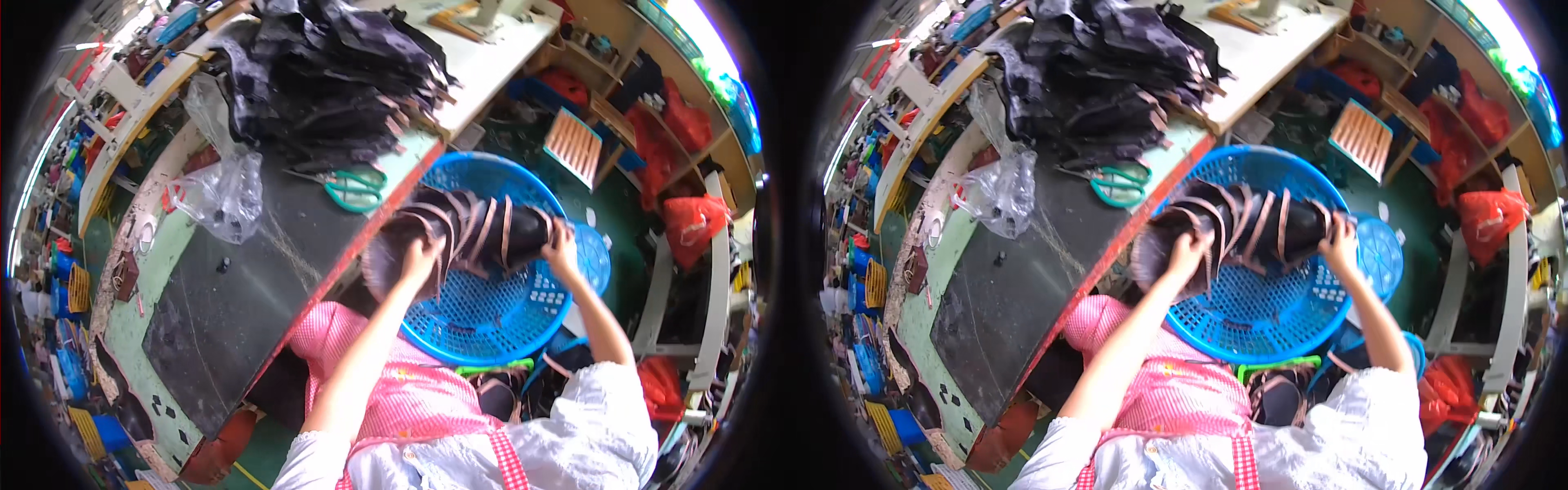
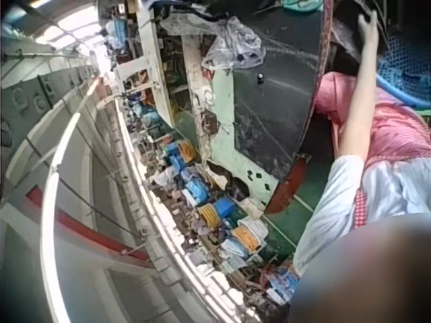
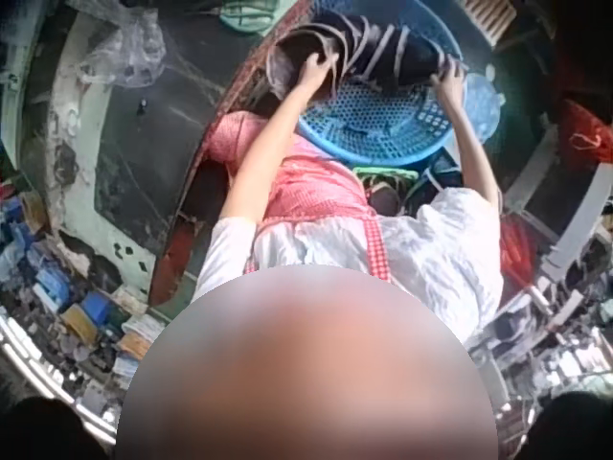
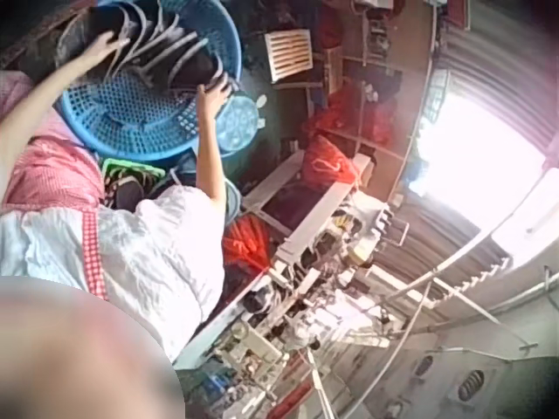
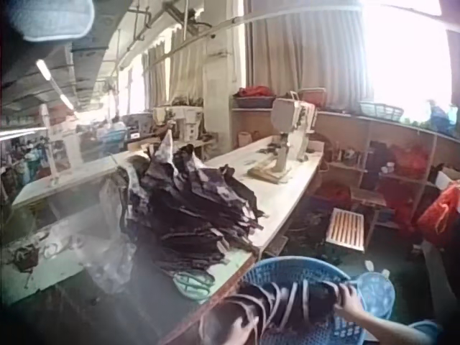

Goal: The person is trimming and assembling leather boot components in a factory setting.

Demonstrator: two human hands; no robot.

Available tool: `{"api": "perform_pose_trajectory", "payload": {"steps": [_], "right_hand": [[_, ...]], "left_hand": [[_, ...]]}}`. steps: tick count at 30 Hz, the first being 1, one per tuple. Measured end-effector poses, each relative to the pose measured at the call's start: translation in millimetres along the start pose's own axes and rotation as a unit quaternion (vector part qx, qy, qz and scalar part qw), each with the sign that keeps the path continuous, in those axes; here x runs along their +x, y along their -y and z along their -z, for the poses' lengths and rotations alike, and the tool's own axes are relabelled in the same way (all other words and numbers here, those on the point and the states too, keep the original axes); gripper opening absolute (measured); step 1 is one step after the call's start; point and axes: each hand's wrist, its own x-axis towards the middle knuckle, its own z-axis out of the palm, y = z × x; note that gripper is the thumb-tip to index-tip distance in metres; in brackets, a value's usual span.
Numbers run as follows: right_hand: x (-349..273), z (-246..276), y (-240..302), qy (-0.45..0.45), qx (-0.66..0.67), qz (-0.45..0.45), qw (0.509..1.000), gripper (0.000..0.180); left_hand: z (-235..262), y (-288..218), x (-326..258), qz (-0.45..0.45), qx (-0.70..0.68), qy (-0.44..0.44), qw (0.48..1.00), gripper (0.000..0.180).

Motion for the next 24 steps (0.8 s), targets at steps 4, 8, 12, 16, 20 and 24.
{"api": "perform_pose_trajectory", "payload": {"steps": [4,8,12,16,20,24], "right_hand": [[1.6,30.5,81.9,0.108,-0.085,-0.123,0.983,0.094],[26.2,53.8,91.8,0.247,-0.124,-0.114,0.954,0.092],[95.4,96.2,113.3,0.278,-0.167,-0.118,0.938,0.075],[196.0,123.2,249.1,0.083,0.138,0.044,0.986,0.067],[278.2,118.4,390.8,0.001,0.246,0.151,0.957,0.082],[378.0,76.2,463.3,0.204,0.163,0.094,0.961,0.103]], "left_hand": [[11.7,73.8,-31.1,0.051,0.089,0.056,0.993,0.057],[33.5,66.2,-44.2,0.045,0.004,0.094,0.995,0.064],[58.9,-33.2,-61.1,0.154,0.147,0.357,0.91,0.07],[146.2,-197.1,-56.4,0.18,-0.092,0.447,0.871,0.047],[223.1,-247.8,-7.5,0.037,-0.236,0.17,0.956,0.042],[281.1,-233.2,65.1,0.002,-0.291,-0.202,0.935,0.061]]}}
